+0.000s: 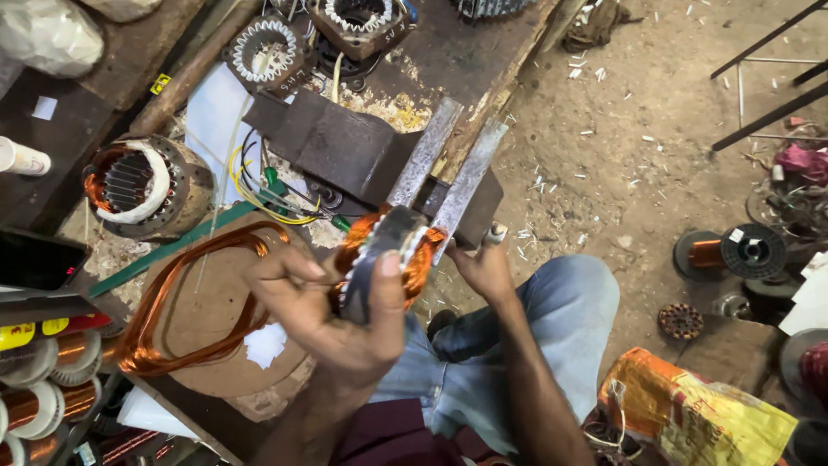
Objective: The person winds copper wire around a motor stator core, inserting white insulating material between the slots. The person uses a metal tool to push the wire into the slots and continues winding the coil.
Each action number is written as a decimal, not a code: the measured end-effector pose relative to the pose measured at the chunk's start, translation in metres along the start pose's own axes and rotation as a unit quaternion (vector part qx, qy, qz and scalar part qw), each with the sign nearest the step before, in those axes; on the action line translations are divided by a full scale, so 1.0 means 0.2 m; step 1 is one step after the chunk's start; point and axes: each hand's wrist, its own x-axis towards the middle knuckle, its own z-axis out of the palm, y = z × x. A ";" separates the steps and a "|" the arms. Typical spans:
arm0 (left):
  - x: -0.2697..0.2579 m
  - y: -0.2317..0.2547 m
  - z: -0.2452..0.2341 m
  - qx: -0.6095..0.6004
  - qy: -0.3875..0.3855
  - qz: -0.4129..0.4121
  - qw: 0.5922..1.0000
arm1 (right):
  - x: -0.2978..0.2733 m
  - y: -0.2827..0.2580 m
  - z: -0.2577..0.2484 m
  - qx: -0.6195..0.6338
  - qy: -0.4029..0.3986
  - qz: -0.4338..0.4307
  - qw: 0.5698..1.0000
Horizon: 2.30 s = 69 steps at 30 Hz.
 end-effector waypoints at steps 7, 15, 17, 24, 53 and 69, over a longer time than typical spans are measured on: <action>0.03 -0.02 0.01 -0.160 -0.043 -0.023 0.986 | 0.08 0.47 0.14 0.164 0.034 -0.042 0.985; 0.05 0.01 0.01 -0.165 -0.027 -0.002 0.986 | -0.21 0.27 0.25 0.200 0.080 0.134 0.967; 0.04 0.00 0.02 -0.122 -0.002 0.035 0.992 | -0.35 0.09 0.28 0.296 0.071 0.180 0.935; 0.07 0.06 -0.02 -0.087 0.001 0.034 0.996 | -0.60 -0.62 0.14 0.619 -0.017 0.281 0.733; 0.20 0.11 -0.16 -0.110 -0.136 0.002 0.985 | -0.46 -0.62 0.19 0.503 0.098 0.295 0.806; 0.18 0.09 -0.15 -0.084 -0.143 -0.007 0.986 | -0.55 -0.66 0.09 0.242 0.118 0.113 0.956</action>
